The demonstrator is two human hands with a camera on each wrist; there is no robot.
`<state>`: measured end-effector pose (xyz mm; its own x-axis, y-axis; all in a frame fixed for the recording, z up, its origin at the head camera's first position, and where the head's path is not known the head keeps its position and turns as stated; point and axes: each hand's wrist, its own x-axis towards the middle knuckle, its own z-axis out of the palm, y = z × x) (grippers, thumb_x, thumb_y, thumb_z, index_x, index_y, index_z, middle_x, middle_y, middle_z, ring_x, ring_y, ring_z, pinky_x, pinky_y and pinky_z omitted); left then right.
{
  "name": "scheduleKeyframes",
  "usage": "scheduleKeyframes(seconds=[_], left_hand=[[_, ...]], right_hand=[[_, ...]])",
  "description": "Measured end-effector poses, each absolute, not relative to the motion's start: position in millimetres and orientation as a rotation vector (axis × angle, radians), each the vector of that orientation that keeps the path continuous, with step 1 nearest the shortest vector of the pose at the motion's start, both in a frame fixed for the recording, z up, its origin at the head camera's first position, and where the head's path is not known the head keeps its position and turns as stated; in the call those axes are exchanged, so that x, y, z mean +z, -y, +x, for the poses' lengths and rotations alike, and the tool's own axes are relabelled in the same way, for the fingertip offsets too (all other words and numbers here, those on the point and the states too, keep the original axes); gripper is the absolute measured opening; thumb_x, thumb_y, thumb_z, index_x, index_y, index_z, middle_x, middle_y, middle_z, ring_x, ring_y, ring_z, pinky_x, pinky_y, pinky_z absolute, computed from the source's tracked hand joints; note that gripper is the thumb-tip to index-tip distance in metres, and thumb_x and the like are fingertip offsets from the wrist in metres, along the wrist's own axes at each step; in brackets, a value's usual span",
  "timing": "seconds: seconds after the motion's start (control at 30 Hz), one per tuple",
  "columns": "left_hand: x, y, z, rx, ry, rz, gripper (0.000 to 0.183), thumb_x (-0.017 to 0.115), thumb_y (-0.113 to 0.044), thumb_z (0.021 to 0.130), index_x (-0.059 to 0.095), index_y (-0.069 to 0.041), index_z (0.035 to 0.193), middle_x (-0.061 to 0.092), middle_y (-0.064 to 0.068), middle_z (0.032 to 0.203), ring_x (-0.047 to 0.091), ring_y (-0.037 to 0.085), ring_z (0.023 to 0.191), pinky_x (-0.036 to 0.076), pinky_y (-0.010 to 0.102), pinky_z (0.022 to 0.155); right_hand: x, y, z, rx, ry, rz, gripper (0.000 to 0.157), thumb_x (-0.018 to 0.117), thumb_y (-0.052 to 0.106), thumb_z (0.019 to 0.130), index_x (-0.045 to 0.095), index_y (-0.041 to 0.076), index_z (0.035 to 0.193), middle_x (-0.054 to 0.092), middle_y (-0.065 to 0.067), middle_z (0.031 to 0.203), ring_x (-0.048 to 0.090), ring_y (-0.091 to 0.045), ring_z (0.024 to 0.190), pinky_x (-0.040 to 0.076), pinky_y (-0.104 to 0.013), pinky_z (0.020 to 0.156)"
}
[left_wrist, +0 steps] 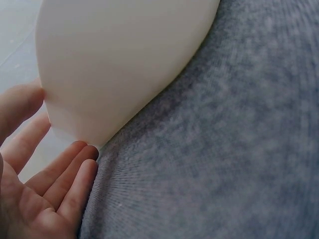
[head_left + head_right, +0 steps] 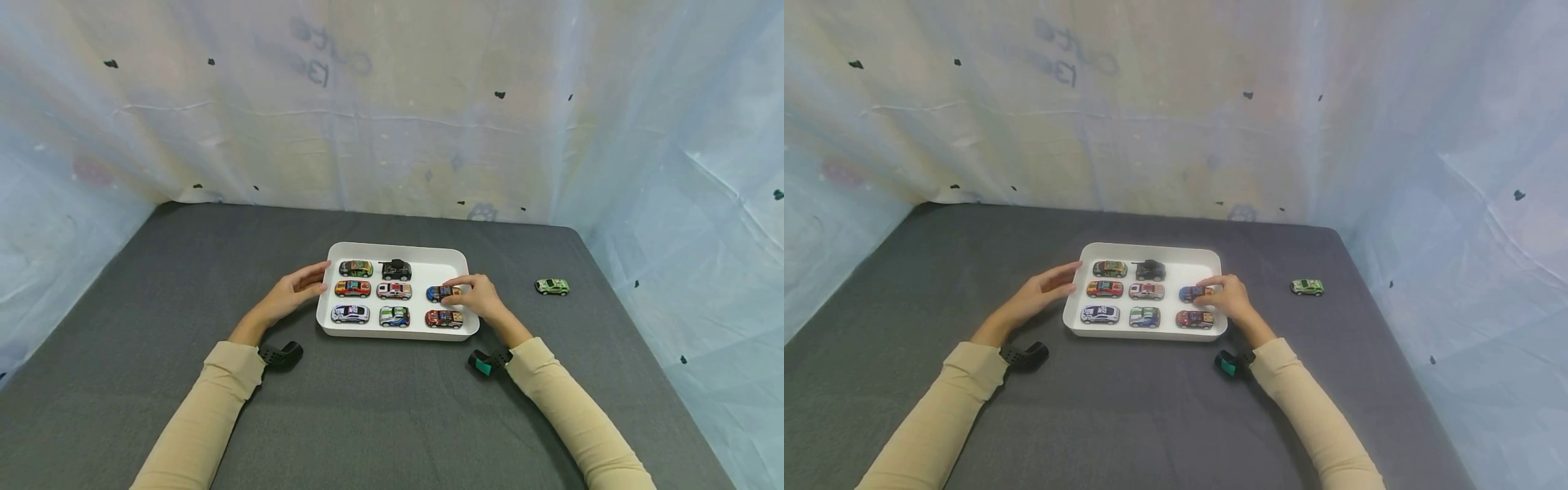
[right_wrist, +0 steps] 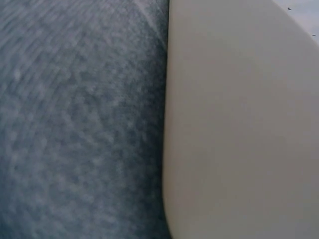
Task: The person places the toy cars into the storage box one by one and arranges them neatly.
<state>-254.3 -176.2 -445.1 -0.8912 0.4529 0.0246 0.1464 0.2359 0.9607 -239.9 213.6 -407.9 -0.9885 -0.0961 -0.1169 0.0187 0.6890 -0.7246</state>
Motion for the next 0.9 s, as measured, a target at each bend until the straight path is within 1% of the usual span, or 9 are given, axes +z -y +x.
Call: scheduleKeyframes(seconds=[0.5, 0.53, 0.6, 0.63, 0.67, 0.7, 0.73, 0.77, 0.9], left_hand=[[-444, 175, -253, 1.724, -2.243, 0.563, 0.061, 0.058, -0.024, 0.098, 0.032, -0.011, 0.151, 0.032, 0.015, 0.158, 0.039, 0.036, 0.139, 0.044, 0.006, 0.091], [-444, 175, -253, 1.727, -2.24, 0.565, 0.061, 0.058, -0.024, 0.098, 0.032, -0.01, 0.151, 0.031, 0.016, 0.158, 0.039, 0.037, 0.139, 0.045, 0.006, 0.091], [-444, 175, -252, 1.732, -2.233, 0.564, 0.06, 0.057, -0.023, 0.098, 0.032, -0.01, 0.151, 0.031, 0.016, 0.158, 0.039, 0.037, 0.138, 0.045, 0.006, 0.091], [-444, 175, -252, 1.728, -2.236, 0.563, 0.061, 0.057, -0.024, 0.098, 0.032, -0.01, 0.151, 0.031, 0.016, 0.158, 0.039, 0.037, 0.138, 0.045, 0.006, 0.091], [-444, 175, -252, 1.726, -2.238, 0.564, 0.06, 0.057, -0.024, 0.098, 0.032, -0.01, 0.151, 0.031, 0.016, 0.158, 0.039, 0.037, 0.138, 0.045, 0.006, 0.091], [-444, 175, -252, 1.724, -2.239, 0.563, 0.061, 0.057, -0.024, 0.098, 0.032, -0.01, 0.151, 0.031, 0.016, 0.158, 0.039, 0.037, 0.139, 0.045, 0.006, 0.091], [-444, 175, -252, 1.724, -2.24, 0.562, 0.061, 0.057, -0.024, 0.098, 0.032, -0.01, 0.151, 0.031, 0.016, 0.158, 0.039, 0.037, 0.139, 0.045, 0.006, 0.091], [-444, 175, -252, 1.723, -2.241, 0.562, 0.061, 0.057, -0.024, 0.098, 0.032, -0.01, 0.151, 0.031, 0.016, 0.158, 0.039, 0.038, 0.139, 0.045, 0.006, 0.091], [-444, 176, -253, 1.727, -2.235, 0.56, 0.061, 0.057, -0.025, 0.098, 0.032, -0.011, 0.151, 0.031, 0.016, 0.158, 0.039, 0.038, 0.139, 0.045, 0.007, 0.091]], right_hand=[[-405, -215, -238, -1.159, -2.725, -0.063, 0.044, 0.079, 0.015, 0.08, 0.068, 0.003, 0.12, 0.051, -0.023, 0.143, 0.035, -0.042, 0.141, 0.026, -0.058, 0.117], [-404, -216, -238, -1.16, -2.727, -0.072, 0.044, 0.078, 0.015, 0.08, 0.067, 0.003, 0.121, 0.052, -0.023, 0.141, 0.04, -0.041, 0.138, 0.031, -0.056, 0.115], [-404, -218, -237, -1.172, -2.73, -0.092, 0.044, 0.078, 0.015, 0.08, 0.067, 0.002, 0.121, 0.064, -0.025, 0.111, 0.056, -0.037, 0.108, 0.048, -0.044, 0.095], [-403, -219, -237, -1.184, -2.731, -0.098, 0.044, 0.078, 0.015, 0.08, 0.067, 0.002, 0.12, 0.064, -0.021, 0.092, 0.056, -0.031, 0.09, 0.049, -0.036, 0.082], [-402, -221, -236, -1.195, -2.73, -0.11, 0.044, 0.078, 0.014, 0.08, 0.067, 0.001, 0.121, 0.057, -0.014, 0.075, 0.05, -0.024, 0.074, 0.045, -0.03, 0.068], [-401, -222, -236, -1.21, -2.727, -0.123, 0.044, 0.078, 0.014, 0.081, 0.067, 0.001, 0.121, 0.046, -0.007, 0.064, 0.04, -0.018, 0.064, 0.037, -0.026, 0.059], [-400, -224, -235, -1.23, -2.719, -0.133, 0.044, 0.077, 0.013, 0.081, 0.066, 0.0, 0.122, 0.035, -0.001, 0.06, 0.029, -0.014, 0.06, 0.028, -0.024, 0.055], [-398, -226, -235, -1.249, -2.71, -0.139, 0.044, 0.076, 0.013, 0.082, 0.065, -0.001, 0.122, 0.025, 0.003, 0.059, 0.023, -0.012, 0.056, 0.025, -0.023, 0.052], [-390, -234, -232, -1.311, -2.694, -0.156, 0.045, 0.075, 0.016, 0.084, 0.064, -0.001, 0.124, 0.032, 0.005, 0.064, 0.026, -0.007, 0.056, 0.027, -0.021, 0.053]])
